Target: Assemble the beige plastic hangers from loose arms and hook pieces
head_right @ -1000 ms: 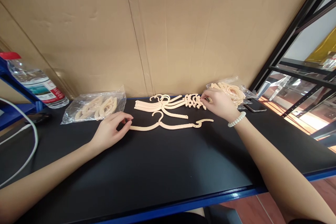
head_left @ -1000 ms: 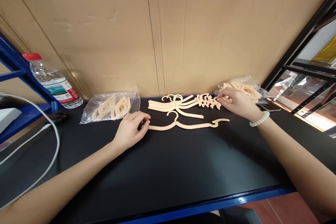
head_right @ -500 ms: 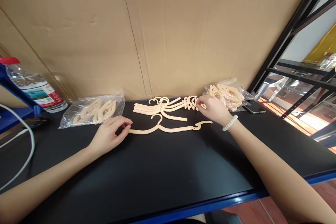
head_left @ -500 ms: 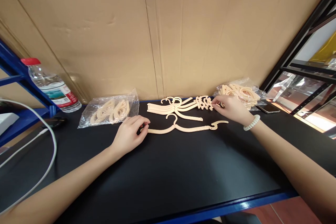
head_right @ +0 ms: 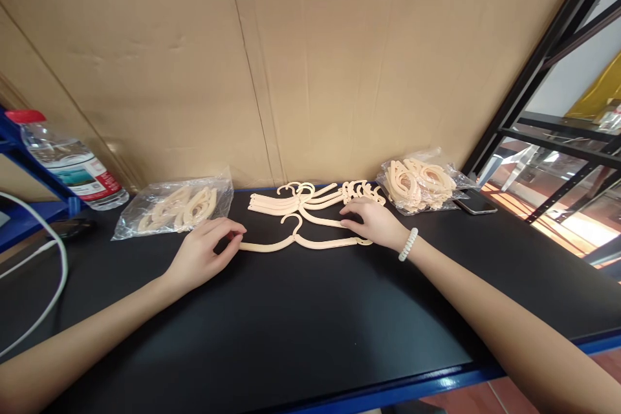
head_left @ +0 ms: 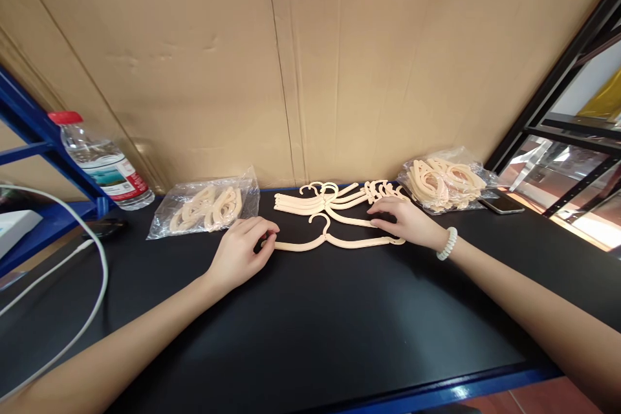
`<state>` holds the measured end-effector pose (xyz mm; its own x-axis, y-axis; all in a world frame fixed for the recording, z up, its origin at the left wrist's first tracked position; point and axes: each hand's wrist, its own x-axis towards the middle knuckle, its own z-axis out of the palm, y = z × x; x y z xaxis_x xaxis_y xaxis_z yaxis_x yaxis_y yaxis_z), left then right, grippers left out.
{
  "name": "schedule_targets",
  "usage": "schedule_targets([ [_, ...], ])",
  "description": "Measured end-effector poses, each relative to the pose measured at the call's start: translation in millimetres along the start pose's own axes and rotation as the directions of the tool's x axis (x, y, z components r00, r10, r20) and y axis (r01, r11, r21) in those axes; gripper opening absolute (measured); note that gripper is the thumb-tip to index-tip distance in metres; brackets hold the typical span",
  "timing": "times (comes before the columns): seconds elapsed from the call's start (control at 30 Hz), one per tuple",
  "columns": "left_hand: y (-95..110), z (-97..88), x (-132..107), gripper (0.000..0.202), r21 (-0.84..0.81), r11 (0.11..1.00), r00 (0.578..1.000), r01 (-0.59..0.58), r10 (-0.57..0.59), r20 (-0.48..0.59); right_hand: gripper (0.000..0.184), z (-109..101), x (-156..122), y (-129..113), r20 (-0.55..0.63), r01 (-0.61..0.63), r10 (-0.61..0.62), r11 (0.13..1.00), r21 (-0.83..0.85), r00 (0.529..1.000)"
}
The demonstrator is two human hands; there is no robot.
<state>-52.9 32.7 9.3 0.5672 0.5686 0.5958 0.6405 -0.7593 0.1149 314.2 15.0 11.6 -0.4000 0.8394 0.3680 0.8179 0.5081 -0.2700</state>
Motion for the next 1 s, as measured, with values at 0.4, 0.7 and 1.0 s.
schedule_targets([
  [0.4, 9.7, 1.5, -0.2, 0.011, -0.033, 0.999, 0.999, -0.016, 0.015, -0.033, 0.012, 8.1, 3.4, -11.3, -0.029, -0.022, 0.024, 0.996, 0.087, 0.999],
  [0.7, 28.6, -4.0, -0.9, 0.010, -0.104, 0.994, 0.997, -0.031, 0.023, -0.072, 0.022, -7.6, 1.0, -15.6, -0.125, -0.091, 0.112, 0.983, 0.160, 0.986],
  [1.0, 28.3, -2.6, -2.2, 0.045, -0.360, 0.910, 0.941, 0.207, -0.286, -0.181, 0.028, -39.2, -3.6, -19.3, -0.390, -0.064, 0.241, 0.908, 0.415, 0.889],
])
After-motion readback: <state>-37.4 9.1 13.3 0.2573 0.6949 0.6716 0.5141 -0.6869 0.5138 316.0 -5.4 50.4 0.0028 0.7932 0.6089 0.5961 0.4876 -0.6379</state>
